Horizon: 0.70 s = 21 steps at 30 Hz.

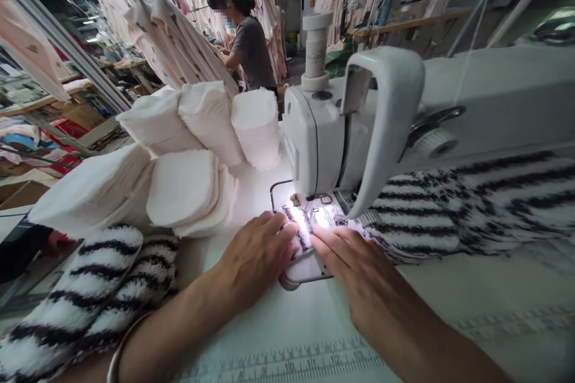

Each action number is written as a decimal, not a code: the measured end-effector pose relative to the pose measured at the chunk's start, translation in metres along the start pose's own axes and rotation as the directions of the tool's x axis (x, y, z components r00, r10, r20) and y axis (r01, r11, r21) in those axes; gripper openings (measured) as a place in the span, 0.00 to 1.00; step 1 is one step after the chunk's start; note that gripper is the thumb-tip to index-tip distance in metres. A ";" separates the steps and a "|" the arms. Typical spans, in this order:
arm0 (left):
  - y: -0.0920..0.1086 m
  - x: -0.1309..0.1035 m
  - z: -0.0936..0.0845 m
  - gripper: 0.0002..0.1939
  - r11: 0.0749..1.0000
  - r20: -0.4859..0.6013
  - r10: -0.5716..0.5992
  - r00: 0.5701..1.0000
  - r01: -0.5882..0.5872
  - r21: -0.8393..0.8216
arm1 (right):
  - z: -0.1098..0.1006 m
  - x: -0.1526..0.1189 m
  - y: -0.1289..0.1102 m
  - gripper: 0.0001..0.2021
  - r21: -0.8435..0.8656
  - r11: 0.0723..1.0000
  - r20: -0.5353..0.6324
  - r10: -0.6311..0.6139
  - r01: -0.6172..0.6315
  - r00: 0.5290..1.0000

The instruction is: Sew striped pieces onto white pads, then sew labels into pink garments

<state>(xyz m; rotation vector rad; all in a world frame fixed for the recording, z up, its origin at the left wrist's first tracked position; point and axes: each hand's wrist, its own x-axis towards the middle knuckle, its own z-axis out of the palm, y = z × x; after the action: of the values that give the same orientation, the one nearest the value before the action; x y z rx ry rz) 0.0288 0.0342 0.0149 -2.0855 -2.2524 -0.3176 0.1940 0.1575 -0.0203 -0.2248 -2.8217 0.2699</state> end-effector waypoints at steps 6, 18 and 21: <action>-0.007 0.003 -0.008 0.12 0.992 0.034 0.102 0.994 -0.099 -0.080 | 0.000 0.005 -0.018 0.28 -0.046 0.999 -0.126 -0.021 0.016 0.992; -0.008 -0.012 -0.011 0.17 0.980 0.075 0.086 0.993 -0.071 -0.185 | 0.001 0.000 -0.019 0.24 0.076 0.989 -0.107 0.131 -0.124 0.985; 0.002 -0.011 -0.006 0.16 0.991 0.072 0.031 0.997 -0.021 -0.132 | -0.007 0.005 -0.008 0.24 0.126 0.987 -0.057 0.106 -0.098 0.993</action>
<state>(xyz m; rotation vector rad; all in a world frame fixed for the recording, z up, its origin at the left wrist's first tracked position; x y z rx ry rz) 0.0309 0.0224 0.0189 -2.2235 -2.3019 -0.4043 0.1899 0.1516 -0.0107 -0.3447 -2.7226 0.4491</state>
